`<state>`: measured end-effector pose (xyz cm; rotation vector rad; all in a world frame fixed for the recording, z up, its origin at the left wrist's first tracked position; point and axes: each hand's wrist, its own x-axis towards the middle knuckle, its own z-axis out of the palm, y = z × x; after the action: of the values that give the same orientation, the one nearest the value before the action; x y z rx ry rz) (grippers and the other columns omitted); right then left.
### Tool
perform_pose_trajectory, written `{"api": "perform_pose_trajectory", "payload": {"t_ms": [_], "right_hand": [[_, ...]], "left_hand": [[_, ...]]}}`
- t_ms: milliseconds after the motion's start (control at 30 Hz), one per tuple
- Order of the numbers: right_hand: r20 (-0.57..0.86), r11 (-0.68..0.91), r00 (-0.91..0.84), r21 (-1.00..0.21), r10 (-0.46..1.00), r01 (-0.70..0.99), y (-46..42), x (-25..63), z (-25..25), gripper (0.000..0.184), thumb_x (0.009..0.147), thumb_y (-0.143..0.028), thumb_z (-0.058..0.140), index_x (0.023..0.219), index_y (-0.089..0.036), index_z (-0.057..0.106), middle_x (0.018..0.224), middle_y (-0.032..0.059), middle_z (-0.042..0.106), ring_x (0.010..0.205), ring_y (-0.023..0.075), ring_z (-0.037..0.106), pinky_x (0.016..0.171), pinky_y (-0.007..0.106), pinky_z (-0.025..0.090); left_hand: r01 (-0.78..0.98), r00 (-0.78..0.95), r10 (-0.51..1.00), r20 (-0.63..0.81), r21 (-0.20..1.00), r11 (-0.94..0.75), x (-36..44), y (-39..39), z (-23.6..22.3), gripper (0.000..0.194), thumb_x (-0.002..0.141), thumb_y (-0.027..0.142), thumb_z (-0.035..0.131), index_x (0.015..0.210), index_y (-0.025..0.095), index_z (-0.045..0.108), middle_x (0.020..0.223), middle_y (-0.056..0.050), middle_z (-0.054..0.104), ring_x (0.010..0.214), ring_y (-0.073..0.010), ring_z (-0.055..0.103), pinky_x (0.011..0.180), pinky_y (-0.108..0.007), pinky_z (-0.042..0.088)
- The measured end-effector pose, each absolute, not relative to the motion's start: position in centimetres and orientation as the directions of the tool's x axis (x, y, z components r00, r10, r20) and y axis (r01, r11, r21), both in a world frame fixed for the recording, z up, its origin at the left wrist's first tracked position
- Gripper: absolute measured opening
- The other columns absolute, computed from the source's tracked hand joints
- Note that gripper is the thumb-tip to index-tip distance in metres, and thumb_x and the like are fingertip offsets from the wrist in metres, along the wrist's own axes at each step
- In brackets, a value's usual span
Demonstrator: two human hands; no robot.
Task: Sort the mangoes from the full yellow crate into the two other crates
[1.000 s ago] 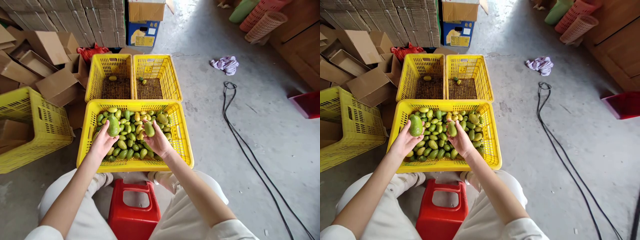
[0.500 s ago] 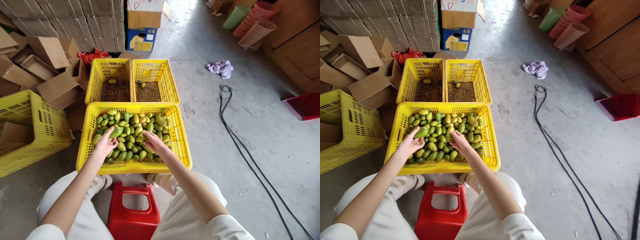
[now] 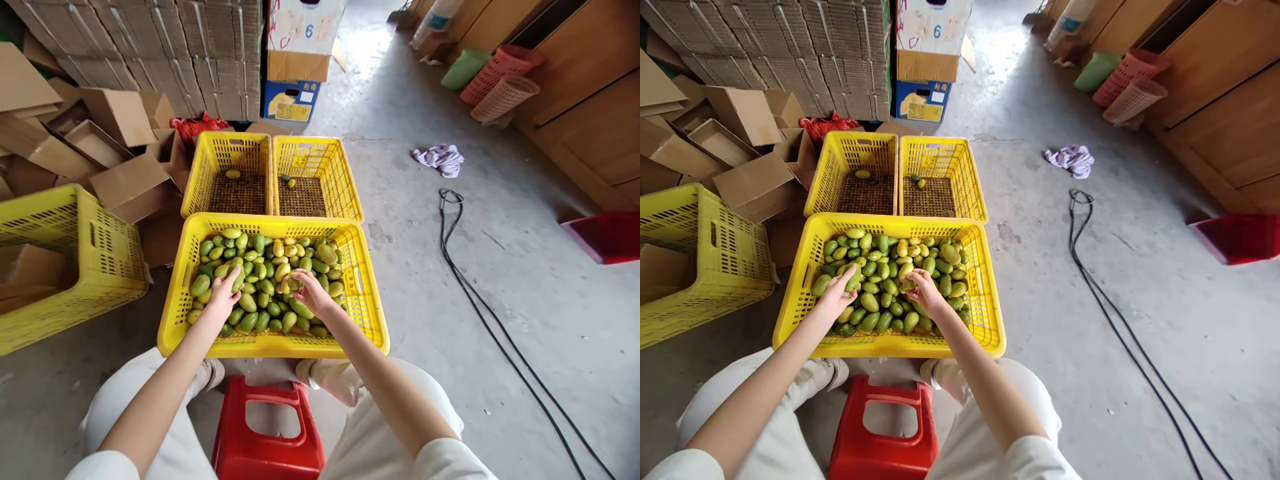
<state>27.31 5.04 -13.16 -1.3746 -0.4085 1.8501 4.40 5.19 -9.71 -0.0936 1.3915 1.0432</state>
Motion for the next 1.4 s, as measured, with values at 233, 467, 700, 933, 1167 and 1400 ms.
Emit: {"api": "perform_pose_trajectory", "payload": {"t_ms": [233,467,700,933,1167,1400], "right_hand": [[-0.532,-0.608,-0.306,-0.613,0.79,-0.505,5.3,27.1,-10.2,0.05,0.064,-0.032,0.074,0.114,-0.026,0.074,0.09,0.0,0.069,0.066,0.014,0.046,0.055,0.023,0.032],[-0.53,-0.607,-0.313,-0.585,0.788,-0.538,5.2,27.2,-9.4,0.042,0.082,-0.057,0.074,0.111,-0.027,0.078,0.087,0.0044,0.068,0.066,0.0191,0.046,0.057,0.031,0.035],[-0.525,-0.596,-0.301,-0.598,0.796,-0.535,5.1,26.9,-9.3,0.039,0.074,-0.057,0.086,0.092,-0.027,0.071,0.079,0.0025,0.065,0.067,0.0174,0.044,0.058,0.029,0.036],[-0.506,-0.543,-0.258,-0.564,0.823,-0.623,4.9,26.5,-9.8,0.034,0.071,-0.035,0.093,0.089,-0.027,0.065,0.095,0.0012,0.071,0.079,0.0169,0.059,0.063,0.027,0.045],[-0.456,-0.488,-0.251,-0.533,0.854,-0.691,5.0,26.3,-10.3,0.033,0.072,-0.032,0.092,0.101,-0.028,0.079,0.098,0.0003,0.078,0.094,0.0191,0.071,0.094,0.032,0.064],[-0.415,-0.49,-0.306,-0.471,0.857,-0.734,5.0,26.6,-10.1,0.058,0.073,-0.023,0.072,0.131,-0.023,0.077,0.1,0.0024,0.083,0.101,0.0219,0.078,0.109,0.035,0.064]], "left_hand": [[-0.633,-0.17,0.577,-0.799,0.537,0.557,5.5,5.3,-7.6,0.027,0.08,0.003,0.091,0.092,0.02,0.074,0.088,-0.001,0.075,0.069,-0.0103,0.068,0.059,-0.018,0.045],[-0.681,-0.131,0.621,-0.773,0.525,0.51,6.1,5.3,-6.4,0.044,0.069,-0.002,0.094,0.079,0.021,0.058,0.074,0.005,0.067,0.065,-0.0083,0.061,0.059,-0.02,0.041],[-0.723,-0.04,0.681,-0.731,0.491,0.485,6.3,4.8,-5.1,0.027,0.083,0.008,0.09,0.095,0.023,0.071,0.095,-0.001,0.081,0.084,-0.0154,0.073,0.082,-0.029,0.057],[-0.732,0.05,0.717,-0.695,0.463,0.5,6.2,4.1,-5.6,0.014,0.092,0.012,0.086,0.1,0.019,0.076,0.1,-0.005,0.083,0.1,-0.0196,0.079,0.088,-0.03,0.06],[-0.736,0.057,0.662,-0.748,0.416,0.534,6.5,4.6,-4.1,0.016,0.111,0.021,0.061,0.108,0.014,0.075,0.093,-0.01,0.083,0.077,-0.0168,0.077,0.066,-0.023,0.061],[-0.756,0.035,0.632,-0.774,0.394,0.523,6.8,5.0,-4.0,0.019,0.114,0.02,0.057,0.102,0.016,0.072,0.082,-0.005,0.079,0.068,-0.0152,0.074,0.057,-0.021,0.054]]}}
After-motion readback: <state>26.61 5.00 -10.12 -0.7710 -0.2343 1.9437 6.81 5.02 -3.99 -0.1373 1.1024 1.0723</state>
